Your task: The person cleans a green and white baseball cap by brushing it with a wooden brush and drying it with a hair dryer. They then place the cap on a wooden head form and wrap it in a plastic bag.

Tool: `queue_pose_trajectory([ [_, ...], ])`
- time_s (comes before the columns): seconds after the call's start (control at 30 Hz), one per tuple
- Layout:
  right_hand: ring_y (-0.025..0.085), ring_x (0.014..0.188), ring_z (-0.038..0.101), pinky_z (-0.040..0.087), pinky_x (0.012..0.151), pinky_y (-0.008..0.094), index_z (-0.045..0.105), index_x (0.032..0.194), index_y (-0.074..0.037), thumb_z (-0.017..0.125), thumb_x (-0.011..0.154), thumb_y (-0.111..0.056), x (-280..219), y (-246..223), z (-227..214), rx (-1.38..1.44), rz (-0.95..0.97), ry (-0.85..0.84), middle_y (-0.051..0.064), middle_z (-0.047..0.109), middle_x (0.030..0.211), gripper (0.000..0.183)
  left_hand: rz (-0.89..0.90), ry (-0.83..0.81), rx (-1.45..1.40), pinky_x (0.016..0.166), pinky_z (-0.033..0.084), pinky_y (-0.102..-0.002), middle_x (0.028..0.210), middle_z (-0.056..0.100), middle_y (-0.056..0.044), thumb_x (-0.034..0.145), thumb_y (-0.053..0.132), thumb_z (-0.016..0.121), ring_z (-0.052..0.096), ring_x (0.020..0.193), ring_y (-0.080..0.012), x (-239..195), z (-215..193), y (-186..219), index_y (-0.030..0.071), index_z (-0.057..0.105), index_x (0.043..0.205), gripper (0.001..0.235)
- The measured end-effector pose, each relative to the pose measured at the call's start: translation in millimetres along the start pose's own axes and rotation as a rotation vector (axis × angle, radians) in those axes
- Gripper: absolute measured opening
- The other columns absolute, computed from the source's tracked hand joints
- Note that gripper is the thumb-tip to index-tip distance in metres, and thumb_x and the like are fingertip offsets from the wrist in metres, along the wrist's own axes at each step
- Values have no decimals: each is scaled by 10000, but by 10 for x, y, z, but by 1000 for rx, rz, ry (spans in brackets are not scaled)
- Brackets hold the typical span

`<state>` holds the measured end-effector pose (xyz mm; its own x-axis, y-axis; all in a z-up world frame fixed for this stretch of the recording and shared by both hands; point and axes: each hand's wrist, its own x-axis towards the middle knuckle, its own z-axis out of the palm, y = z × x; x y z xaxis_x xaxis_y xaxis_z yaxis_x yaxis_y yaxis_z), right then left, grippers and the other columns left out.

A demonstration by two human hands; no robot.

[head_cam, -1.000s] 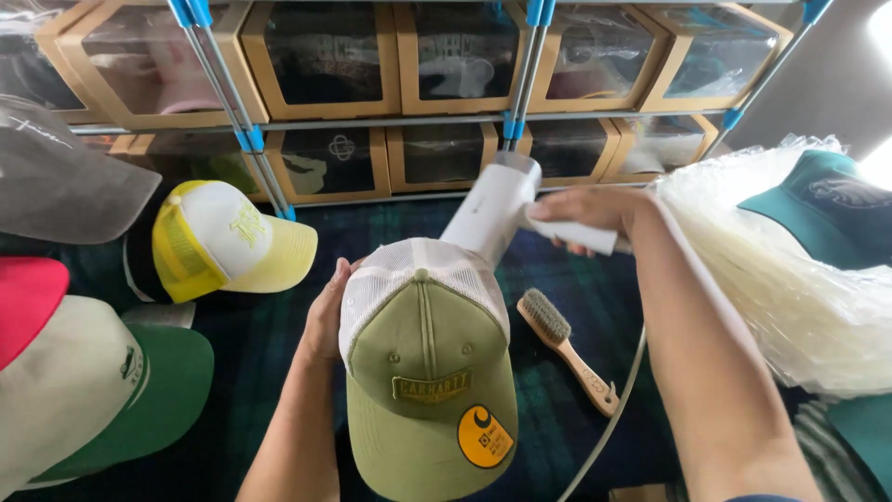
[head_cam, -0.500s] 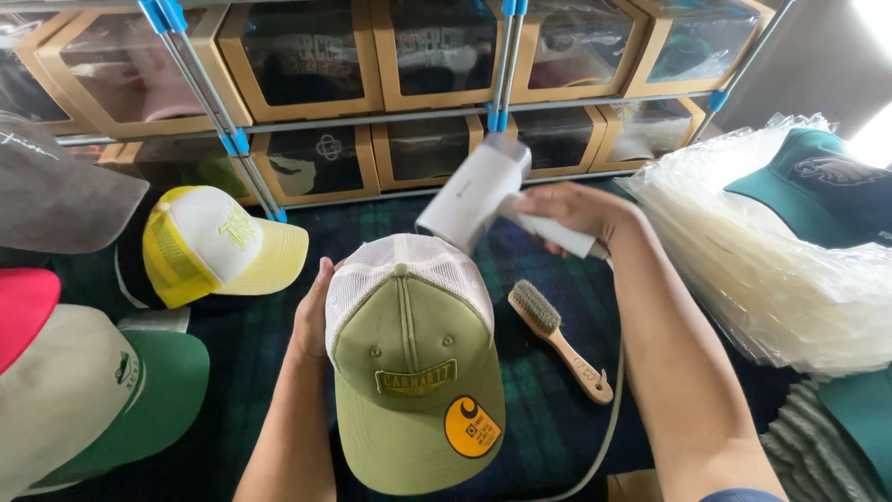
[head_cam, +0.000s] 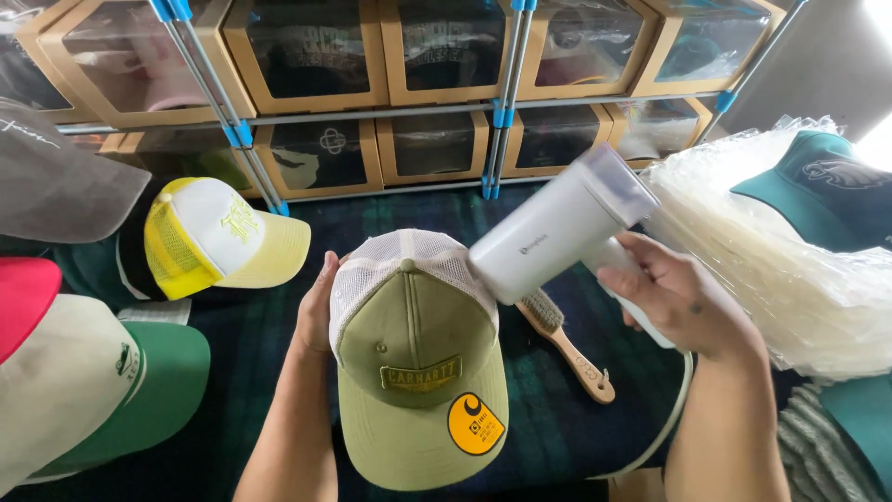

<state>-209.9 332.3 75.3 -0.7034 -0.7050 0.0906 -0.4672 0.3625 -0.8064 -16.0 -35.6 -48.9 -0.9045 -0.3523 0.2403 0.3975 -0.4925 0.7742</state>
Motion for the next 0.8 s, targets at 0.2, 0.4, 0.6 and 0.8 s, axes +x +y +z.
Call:
queue_pose_trajectory([
  [0.2, 152, 854, 700, 524, 826, 321, 622, 1201, -247, 591, 950, -403, 277, -1162, 90, -450, -197, -121, -40, 722, 988, 298, -75, 50, 16, 994, 511, -461, 1253, 676, -215, 1009, 522, 437, 656, 1132, -328, -38, 179, 127, -9, 578, 1380, 664],
  [0.4, 178, 1053, 690, 466, 946, 338, 556, 1459, -431, 510, 899, -510, 126, -1795, -1, -715, 250, -180, -73, 757, 1219, 568, -75, 117, 118, 1054, 481, -405, 1317, 664, -195, 1017, 487, 367, 634, 1204, -295, -27, 132, 121, -22, 561, 1420, 678],
  [0.6, 162, 631, 672, 479, 611, 325, 606, 1359, -256, 483, 965, -484, 543, -1687, 181, -767, -332, -227, -5, 715, 770, 472, -56, 34, 9, 1106, 462, -472, 1381, 631, -240, 1015, 465, 390, 609, 1274, -348, -72, 279, 185, -33, 541, 1430, 666],
  [0.8, 200, 1068, 721, 512, 944, 342, 481, 1530, -264, 534, 923, -489, 568, -1936, 233, -713, -90, -265, -16, 702, 1352, 650, -56, 49, 117, 1082, 476, -413, 1350, 654, -196, 1000, 507, 388, 630, 1237, -301, -29, 108, 123, -30, 554, 1417, 700],
])
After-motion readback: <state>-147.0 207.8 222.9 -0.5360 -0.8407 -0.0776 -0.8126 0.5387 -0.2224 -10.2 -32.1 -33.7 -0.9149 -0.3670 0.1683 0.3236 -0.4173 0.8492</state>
